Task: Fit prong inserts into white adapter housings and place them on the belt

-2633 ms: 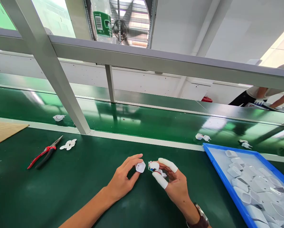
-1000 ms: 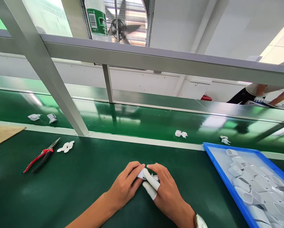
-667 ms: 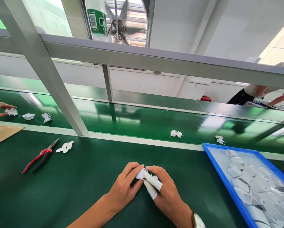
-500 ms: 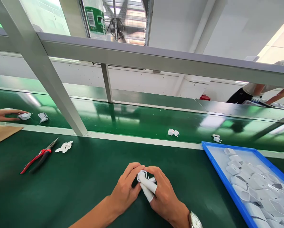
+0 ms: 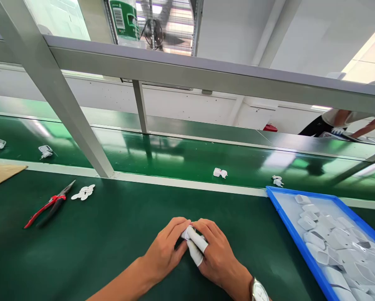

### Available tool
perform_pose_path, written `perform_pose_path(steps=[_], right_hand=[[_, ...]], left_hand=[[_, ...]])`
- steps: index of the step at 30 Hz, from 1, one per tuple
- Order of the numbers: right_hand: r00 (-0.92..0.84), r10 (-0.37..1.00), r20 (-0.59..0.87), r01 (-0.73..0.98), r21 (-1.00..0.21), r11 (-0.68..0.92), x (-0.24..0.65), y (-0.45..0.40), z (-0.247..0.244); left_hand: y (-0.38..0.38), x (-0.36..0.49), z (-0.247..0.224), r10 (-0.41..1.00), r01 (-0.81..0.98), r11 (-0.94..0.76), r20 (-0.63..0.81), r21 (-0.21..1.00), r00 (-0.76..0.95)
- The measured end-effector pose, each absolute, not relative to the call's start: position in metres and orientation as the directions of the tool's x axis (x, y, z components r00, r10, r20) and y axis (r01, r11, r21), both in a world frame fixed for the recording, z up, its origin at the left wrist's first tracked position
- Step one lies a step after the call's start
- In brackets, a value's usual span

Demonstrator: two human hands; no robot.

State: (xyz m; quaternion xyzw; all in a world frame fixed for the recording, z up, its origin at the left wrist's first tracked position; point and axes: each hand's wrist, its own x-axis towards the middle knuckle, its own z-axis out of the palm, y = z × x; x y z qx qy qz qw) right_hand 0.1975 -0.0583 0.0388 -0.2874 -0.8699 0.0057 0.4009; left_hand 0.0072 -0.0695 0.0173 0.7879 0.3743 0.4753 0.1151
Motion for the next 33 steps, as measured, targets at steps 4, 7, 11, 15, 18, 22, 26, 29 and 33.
perform_pose_path(steps=[4, 7, 11, 15, 18, 22, 26, 29, 33], right_hand=[[-0.484, 0.486, 0.728, 0.500, -0.225, 0.836, 0.199, -0.057, 0.034], [-0.475, 0.466, 0.747, 0.517, -0.192, 0.834, 0.200, -0.057, 0.030], [-0.509, 0.481, 0.714, 0.530, -0.180, 0.829, 0.199, -0.060, 0.028], [-0.447, 0.514, 0.732, 0.496, -0.275, 0.824, 0.197, -0.058, 0.029], [-0.311, 0.677, 0.667, 0.429, -0.537, 0.726, 0.198, -0.054, 0.029], [-0.259, 0.897, 0.358, 0.222, -0.882, 0.416, 0.200, -0.050, 0.025], [-0.341, 0.937, 0.070, -0.019, -0.998, 0.068, 0.198, -0.050, 0.022], [-0.369, 0.929, 0.019, -0.079, -0.997, -0.011, 0.195, -0.051, 0.022], [-0.362, 0.929, 0.075, 0.054, -0.993, 0.101, 0.191, -0.048, 0.022]], left_hand=[[-0.066, 0.005, 0.017, 0.720, 0.474, -0.676, 0.644, 0.565, 0.260], [-0.065, 0.004, 0.016, 0.732, 0.468, -0.664, 0.635, 0.584, 0.247], [-0.067, 0.005, 0.015, 0.712, 0.454, -0.688, 0.650, 0.566, 0.266], [-0.067, 0.006, 0.017, 0.728, 0.455, -0.672, 0.634, 0.584, 0.262], [-0.067, 0.007, 0.018, 0.776, 0.445, -0.620, 0.591, 0.646, 0.223], [-0.066, 0.009, 0.020, 0.763, 0.412, -0.634, 0.617, 0.654, 0.195], [-0.066, 0.010, 0.021, 0.678, 0.459, -0.706, 0.702, 0.540, 0.216], [-0.064, 0.007, 0.019, 0.647, 0.471, -0.728, 0.727, 0.499, 0.229], [-0.059, 0.000, 0.018, 0.658, 0.471, -0.724, 0.711, 0.505, 0.249]])
